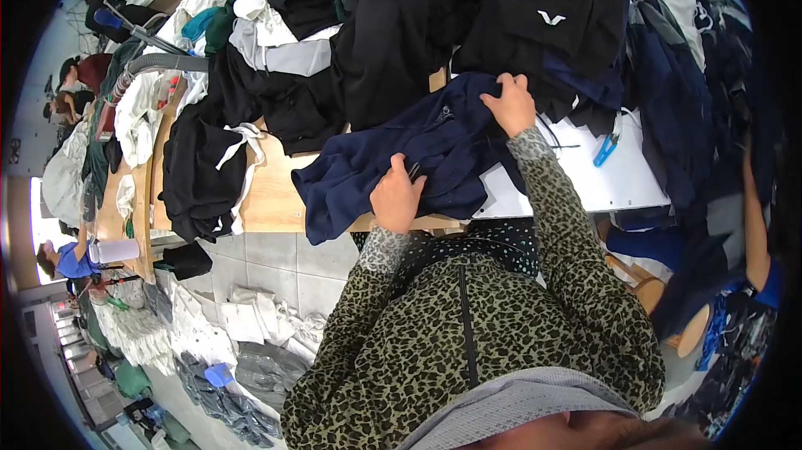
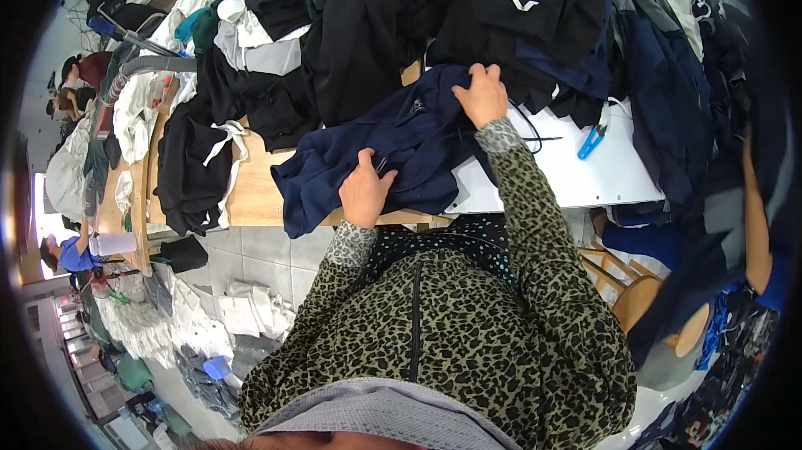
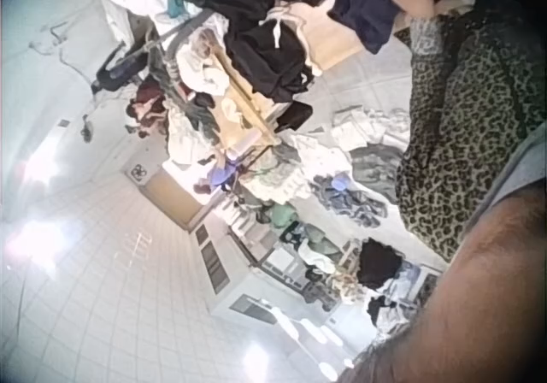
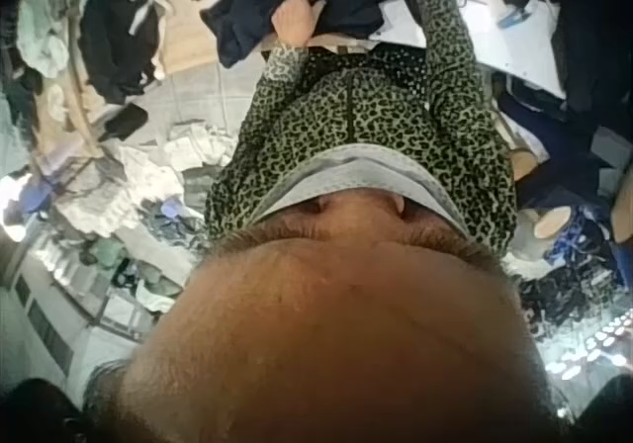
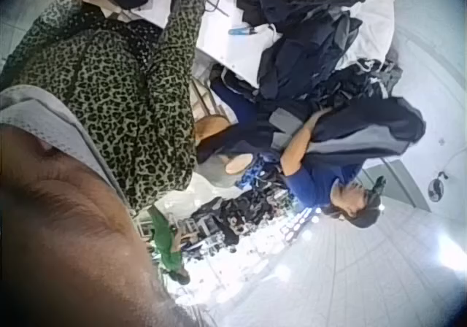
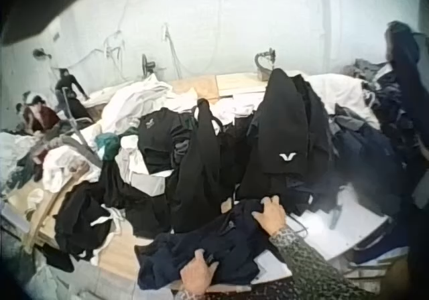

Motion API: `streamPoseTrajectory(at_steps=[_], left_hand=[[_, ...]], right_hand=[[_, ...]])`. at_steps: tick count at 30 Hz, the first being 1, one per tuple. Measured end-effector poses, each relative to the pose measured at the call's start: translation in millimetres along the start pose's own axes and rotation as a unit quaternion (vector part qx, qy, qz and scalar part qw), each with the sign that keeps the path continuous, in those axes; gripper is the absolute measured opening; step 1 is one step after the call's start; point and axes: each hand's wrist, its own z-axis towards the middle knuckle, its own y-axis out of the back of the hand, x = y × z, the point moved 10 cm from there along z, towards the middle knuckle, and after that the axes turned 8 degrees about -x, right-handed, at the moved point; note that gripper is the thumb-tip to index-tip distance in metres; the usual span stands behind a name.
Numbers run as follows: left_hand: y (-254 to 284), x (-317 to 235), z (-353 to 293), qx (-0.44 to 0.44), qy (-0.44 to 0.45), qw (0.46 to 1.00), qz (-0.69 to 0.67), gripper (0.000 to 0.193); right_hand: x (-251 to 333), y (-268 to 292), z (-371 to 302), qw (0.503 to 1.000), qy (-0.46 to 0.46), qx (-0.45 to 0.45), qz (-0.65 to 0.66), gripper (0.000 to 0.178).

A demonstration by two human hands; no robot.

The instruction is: Trimming loose threads and inspecting blue garments at a textile manufacturing workbench.

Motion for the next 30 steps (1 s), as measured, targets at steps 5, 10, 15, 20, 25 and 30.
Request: streamPoseTrajectory(at_steps=[5, 10, 15, 20, 25, 30], left_hand=[[13.3, -8.7, -6.9, -0.062, -0.075, 0.995, 0.033, 0.053], [12.8, -1.9, 6.8, -0.090, -0.061, 0.994, -0.004, 0.038], [87.4, 2.1, 7.9, -0.268, -0.117, 0.943, -0.157, 0.033], [126.1, 29.3, -30.0, -0.410, -0.195, 0.881, -0.131, 0.029], [116.4, 54.3, -48.9, -0.391, -0.206, 0.893, -0.089, 0.029], [66.3, 79.1, -34.1, -0.100, -0.025, 0.957, -0.272, 0.028]], right_hand=[[-18.9, 30.7, -21.4, 0.980, 0.105, -0.035, 0.165, 0.029], [-19.7, 56.9, -42.5, 0.982, 0.100, -0.036, 0.155, 0.032], [-48.0, 125.5, -60.6, 0.964, 0.069, -0.238, 0.098, 0.031], [-32.8, 143.8, -89.3, 0.945, 0.126, -0.300, 0.043, 0.046], [-46.4, 122.5, -115.9, 0.960, 0.095, -0.256, 0.062, 0.052], [-36.3, 100.9, -117.6, 0.985, 0.037, -0.073, 0.149, 0.032]])
